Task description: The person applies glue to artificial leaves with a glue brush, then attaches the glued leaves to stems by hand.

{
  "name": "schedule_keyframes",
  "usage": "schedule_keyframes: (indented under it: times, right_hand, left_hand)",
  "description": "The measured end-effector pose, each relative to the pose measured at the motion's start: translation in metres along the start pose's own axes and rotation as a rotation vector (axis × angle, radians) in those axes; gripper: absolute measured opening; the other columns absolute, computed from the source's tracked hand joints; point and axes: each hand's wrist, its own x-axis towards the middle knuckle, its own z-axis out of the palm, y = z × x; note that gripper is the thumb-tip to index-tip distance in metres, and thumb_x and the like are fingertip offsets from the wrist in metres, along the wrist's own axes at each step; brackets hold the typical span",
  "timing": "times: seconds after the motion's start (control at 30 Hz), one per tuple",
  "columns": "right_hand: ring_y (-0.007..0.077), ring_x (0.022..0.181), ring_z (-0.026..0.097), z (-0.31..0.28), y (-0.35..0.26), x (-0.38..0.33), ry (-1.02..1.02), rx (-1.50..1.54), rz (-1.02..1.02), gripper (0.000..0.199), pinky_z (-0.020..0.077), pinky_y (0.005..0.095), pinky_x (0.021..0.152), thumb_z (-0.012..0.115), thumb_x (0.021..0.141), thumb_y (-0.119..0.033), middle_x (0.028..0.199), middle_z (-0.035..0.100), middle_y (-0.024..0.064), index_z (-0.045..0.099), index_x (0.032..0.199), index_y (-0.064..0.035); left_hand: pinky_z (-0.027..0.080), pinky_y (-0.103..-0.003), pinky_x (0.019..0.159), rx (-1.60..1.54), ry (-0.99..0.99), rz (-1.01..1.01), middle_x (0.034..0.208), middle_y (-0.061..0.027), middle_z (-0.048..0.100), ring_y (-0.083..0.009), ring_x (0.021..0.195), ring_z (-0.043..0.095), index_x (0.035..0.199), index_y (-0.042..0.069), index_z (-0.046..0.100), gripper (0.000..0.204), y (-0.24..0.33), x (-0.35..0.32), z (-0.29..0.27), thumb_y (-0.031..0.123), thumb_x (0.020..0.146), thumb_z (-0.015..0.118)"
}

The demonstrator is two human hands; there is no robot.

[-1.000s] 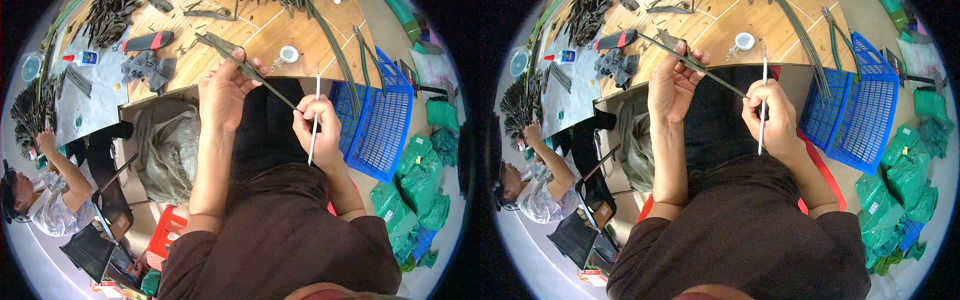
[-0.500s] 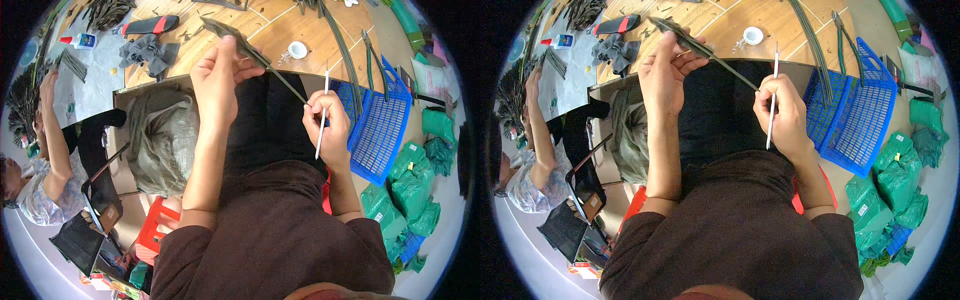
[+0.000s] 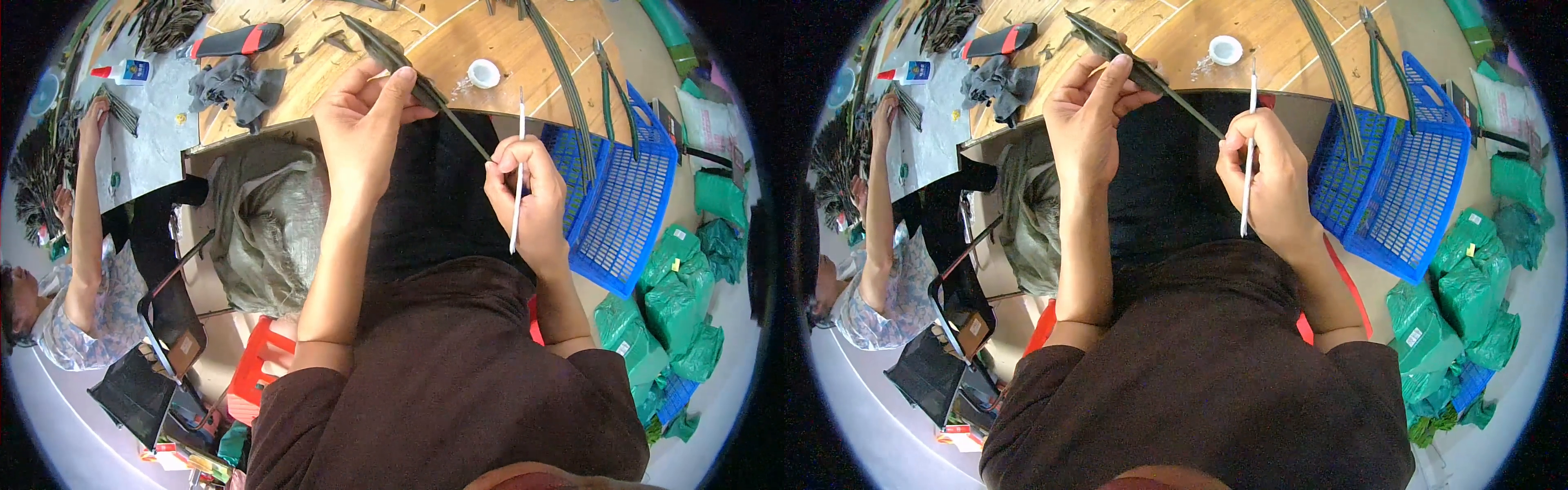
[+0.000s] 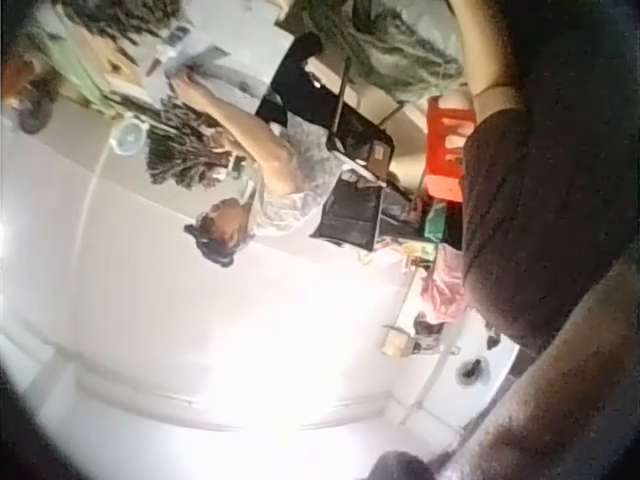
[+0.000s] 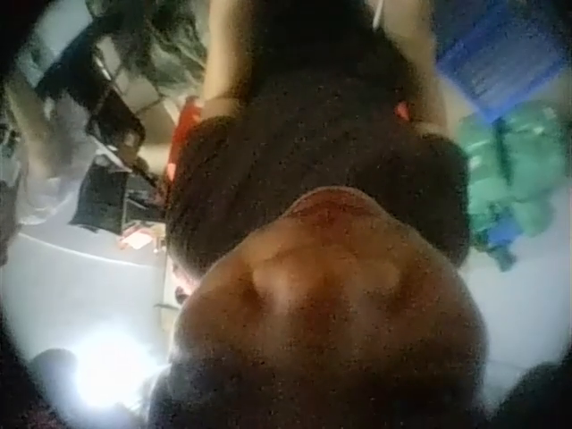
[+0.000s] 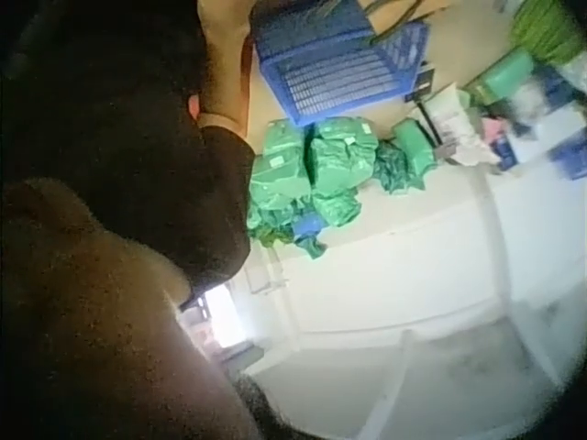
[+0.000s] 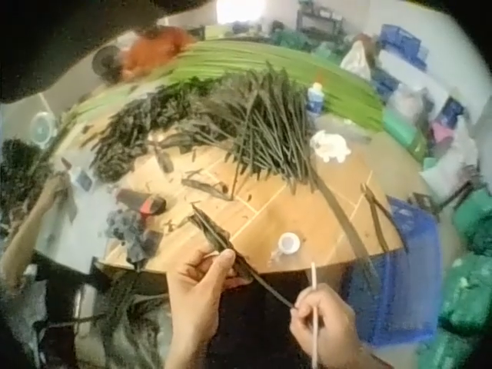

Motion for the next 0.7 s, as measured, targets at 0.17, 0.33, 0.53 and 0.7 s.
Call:
schedule_keyframes:
  times: [0.17,0.33,0.53,0.7]
  right_hand:
    - [0.0167,0.057,0.050,0.000,0.005,-0.001,0.015,0.081,0.071,0.021,0.0420,0.0254,0.053,0.057,0.068,0.012,0.072,0.049,0.0093,0.045,0.078,-0.0021]
    - [0.0155,0.059,0.050,-0.004,0.007,-0.003,-0.028,0.055,0.132,0.020,0.0423,0.0246,0.054,0.057,0.069,0.011,0.072,0.050,0.0089,0.046,0.079,-0.0018]
    - [0.0116,0.080,0.057,-0.029,0.001,0.011,0.051,0.196,0.224,0.017,0.0446,0.0228,0.072,0.047,0.091,-0.010,0.087,0.061,0.0078,0.055,0.099,0.0015]
    - [0.0109,0.072,0.053,-0.039,0.010,0.028,0.125,0.306,0.176,0.029,0.0423,0.0211,0.069,0.038,0.095,-0.019,0.079,0.058,0.0067,0.058,0.101,0.0023]
  left_hand:
    - [0.056,-0.028,0.060,0.007,0.019,-0.004,0.082,-0.0153,0.064,-0.0171,0.069,0.063,0.098,-0.007,0.056,0.019,-0.005,0.004,0.002,0.001,0.082,0.057]
    - [0.056,-0.027,0.056,0.010,0.042,-0.031,0.077,-0.0135,0.063,-0.0161,0.065,0.063,0.090,-0.006,0.056,0.013,-0.011,0.009,0.002,0.000,0.080,0.059]
    - [0.054,-0.024,0.051,-0.006,0.073,-0.074,0.069,-0.0059,0.060,-0.0108,0.057,0.058,0.086,-0.005,0.057,0.009,-0.013,0.012,0.001,-0.001,0.078,0.060]
    - [0.053,-0.024,0.050,-0.004,0.052,-0.149,0.069,-0.0074,0.061,-0.0111,0.056,0.058,0.084,-0.004,0.058,0.008,-0.018,0.015,0.003,-0.001,0.078,0.060]
